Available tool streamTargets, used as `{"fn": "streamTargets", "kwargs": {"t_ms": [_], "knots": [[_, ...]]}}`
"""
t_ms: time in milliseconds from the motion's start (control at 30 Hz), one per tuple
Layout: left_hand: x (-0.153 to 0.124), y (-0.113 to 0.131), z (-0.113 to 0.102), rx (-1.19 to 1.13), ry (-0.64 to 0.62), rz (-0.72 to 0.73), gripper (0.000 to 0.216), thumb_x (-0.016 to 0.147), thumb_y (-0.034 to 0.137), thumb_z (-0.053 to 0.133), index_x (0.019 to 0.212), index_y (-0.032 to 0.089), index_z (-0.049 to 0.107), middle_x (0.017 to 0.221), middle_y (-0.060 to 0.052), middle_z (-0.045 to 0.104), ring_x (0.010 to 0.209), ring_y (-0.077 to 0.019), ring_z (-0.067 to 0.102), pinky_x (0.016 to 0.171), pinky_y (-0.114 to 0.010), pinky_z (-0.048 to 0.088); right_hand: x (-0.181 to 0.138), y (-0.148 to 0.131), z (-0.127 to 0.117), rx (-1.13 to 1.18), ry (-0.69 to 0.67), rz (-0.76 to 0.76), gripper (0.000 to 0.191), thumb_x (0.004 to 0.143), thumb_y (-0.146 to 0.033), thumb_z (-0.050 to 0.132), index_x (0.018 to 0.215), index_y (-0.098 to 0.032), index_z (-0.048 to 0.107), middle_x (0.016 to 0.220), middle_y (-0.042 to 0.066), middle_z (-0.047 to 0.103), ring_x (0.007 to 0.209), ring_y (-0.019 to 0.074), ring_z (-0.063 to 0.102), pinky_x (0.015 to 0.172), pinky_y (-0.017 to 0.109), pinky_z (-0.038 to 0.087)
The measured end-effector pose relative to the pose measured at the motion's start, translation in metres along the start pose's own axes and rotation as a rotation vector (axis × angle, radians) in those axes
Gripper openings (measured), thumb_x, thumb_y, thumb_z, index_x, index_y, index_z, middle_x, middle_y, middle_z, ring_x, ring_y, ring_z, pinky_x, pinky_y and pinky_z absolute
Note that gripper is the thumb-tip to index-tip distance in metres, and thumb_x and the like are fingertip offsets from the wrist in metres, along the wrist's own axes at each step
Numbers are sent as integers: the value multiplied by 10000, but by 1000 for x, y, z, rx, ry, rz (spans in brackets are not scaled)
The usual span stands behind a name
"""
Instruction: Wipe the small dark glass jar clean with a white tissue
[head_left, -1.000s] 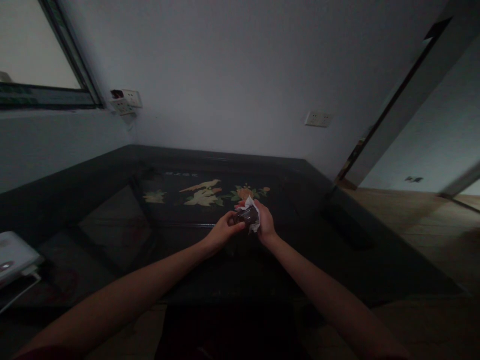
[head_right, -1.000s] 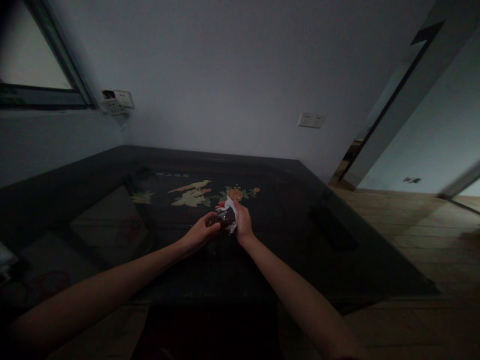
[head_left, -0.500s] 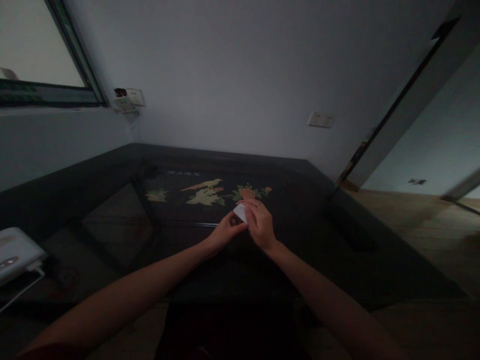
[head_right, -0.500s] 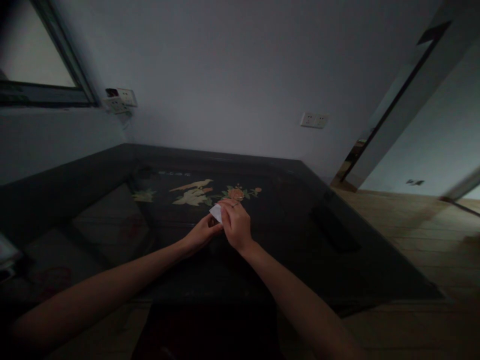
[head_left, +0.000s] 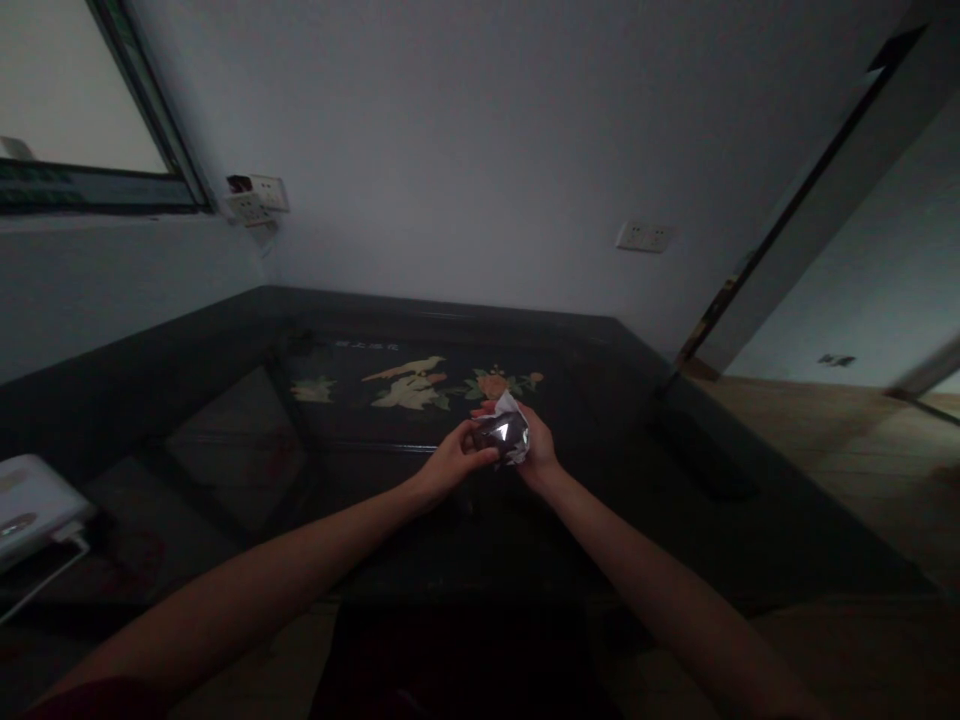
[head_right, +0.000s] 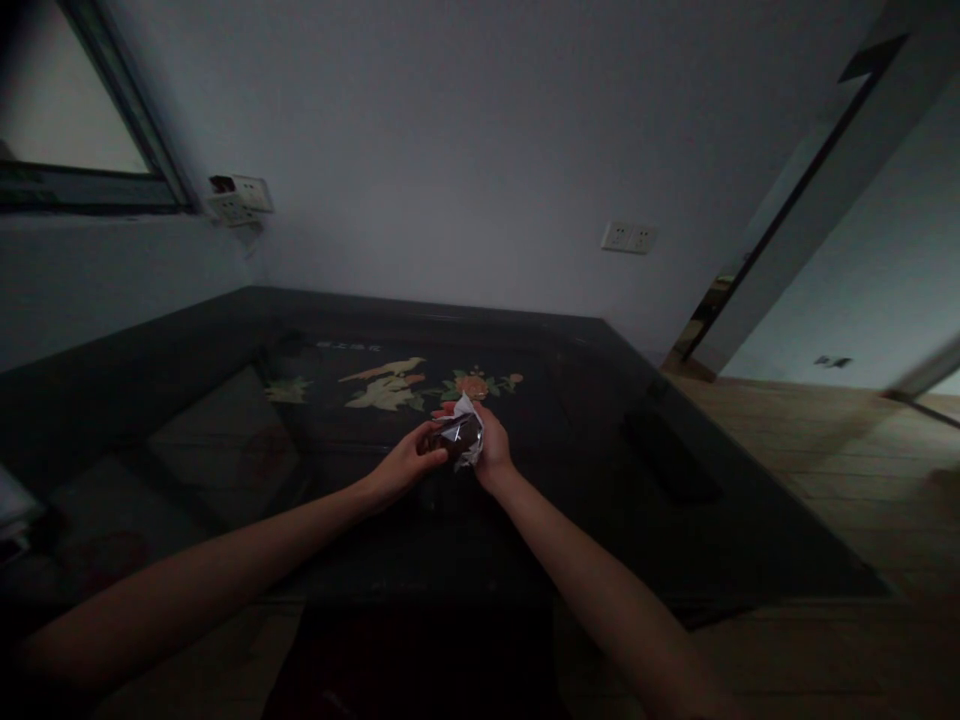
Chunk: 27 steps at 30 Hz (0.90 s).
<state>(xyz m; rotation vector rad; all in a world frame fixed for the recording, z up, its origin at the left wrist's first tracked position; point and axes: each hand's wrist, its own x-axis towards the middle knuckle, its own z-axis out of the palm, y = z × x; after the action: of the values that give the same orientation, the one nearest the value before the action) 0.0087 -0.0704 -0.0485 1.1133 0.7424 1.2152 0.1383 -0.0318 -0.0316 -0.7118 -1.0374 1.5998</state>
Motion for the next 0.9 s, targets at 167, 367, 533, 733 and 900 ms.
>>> {"fn": "streamTargets", "kwargs": {"t_ms": [167,367,533,733,900], "knots": [[-1,2,0,24,16,-12,484,595,339,815,979,158,582,970,-61,677,946,-211,616,889,-345,444,-3,-2,0,-180,67,-210,367,794,-497,495,778,-190,696,768,69,723,815,249,673,784,378,501],[3,-5,-2,132,81,11,436,609,365,795,924,159,577,858,-22,649,860,-186,600,821,-320,446,-22,-8,8,-831,45,-709,307,913,-354,422,1007,-231,688,1062,83,672,1038,225,586,952,390,420],[3,-3,0,93,82,35,430,597,352,809,905,157,579,870,-26,659,854,-183,606,826,-315,446,-22,-10,9,-892,-20,-725,297,913,-349,434,992,-246,701,1077,72,673,1070,227,578,976,392,410],[0,0,0,54,79,-44,426,612,333,814,920,151,584,839,-30,679,807,-178,636,789,-312,474,-2,-5,-4,-342,35,-300,412,823,-530,497,767,-182,710,825,84,728,846,255,668,784,375,500],[4,-7,-2,-84,-2,-21,527,646,350,800,1090,151,599,1064,-97,680,971,-221,641,908,-356,468,4,-1,-7,5,-15,19,422,774,-570,521,703,-186,680,766,108,736,851,287,694,719,393,541]]}}
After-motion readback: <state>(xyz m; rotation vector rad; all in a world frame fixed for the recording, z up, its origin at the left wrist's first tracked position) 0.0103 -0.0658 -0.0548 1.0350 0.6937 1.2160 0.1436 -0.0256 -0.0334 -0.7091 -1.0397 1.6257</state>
